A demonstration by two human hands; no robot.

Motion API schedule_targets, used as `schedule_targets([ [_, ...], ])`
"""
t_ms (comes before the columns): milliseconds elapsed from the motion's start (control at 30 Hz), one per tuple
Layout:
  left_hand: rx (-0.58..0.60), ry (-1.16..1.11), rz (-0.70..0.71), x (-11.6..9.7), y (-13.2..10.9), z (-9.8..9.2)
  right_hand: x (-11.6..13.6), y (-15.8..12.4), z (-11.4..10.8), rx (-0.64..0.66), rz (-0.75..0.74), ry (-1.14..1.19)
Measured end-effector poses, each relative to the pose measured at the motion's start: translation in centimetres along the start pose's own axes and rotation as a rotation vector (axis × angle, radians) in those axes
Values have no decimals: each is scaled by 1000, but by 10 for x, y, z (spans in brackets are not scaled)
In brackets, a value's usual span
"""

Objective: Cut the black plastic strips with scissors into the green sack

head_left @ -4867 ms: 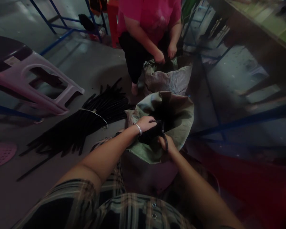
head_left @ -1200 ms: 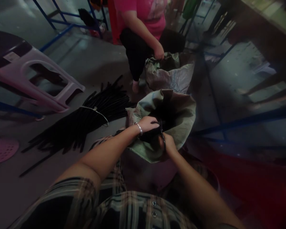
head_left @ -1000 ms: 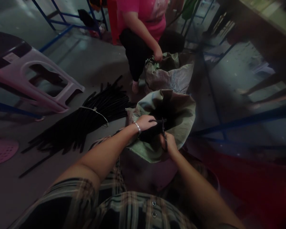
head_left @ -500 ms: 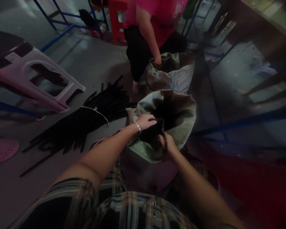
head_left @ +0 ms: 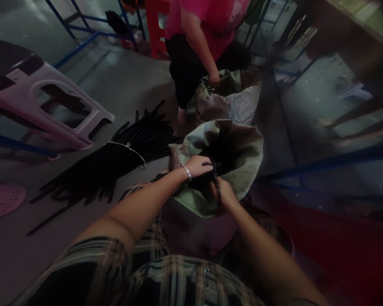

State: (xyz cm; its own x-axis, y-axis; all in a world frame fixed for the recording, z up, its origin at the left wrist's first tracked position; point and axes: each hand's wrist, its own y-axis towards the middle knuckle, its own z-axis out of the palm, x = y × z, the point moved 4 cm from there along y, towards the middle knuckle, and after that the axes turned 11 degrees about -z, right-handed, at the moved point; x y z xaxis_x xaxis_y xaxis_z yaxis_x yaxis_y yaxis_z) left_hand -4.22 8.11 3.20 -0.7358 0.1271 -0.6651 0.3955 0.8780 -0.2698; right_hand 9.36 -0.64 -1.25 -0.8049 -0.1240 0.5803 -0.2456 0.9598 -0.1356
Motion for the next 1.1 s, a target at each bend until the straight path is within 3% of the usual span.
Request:
schedule_targets([
  [333,2,-55,-3,13,7,-9,-5,1,-6,-160,48,116],
  [1100,52,-89,-36,11,7,-13,-11,0,-1,-175,54,169],
])
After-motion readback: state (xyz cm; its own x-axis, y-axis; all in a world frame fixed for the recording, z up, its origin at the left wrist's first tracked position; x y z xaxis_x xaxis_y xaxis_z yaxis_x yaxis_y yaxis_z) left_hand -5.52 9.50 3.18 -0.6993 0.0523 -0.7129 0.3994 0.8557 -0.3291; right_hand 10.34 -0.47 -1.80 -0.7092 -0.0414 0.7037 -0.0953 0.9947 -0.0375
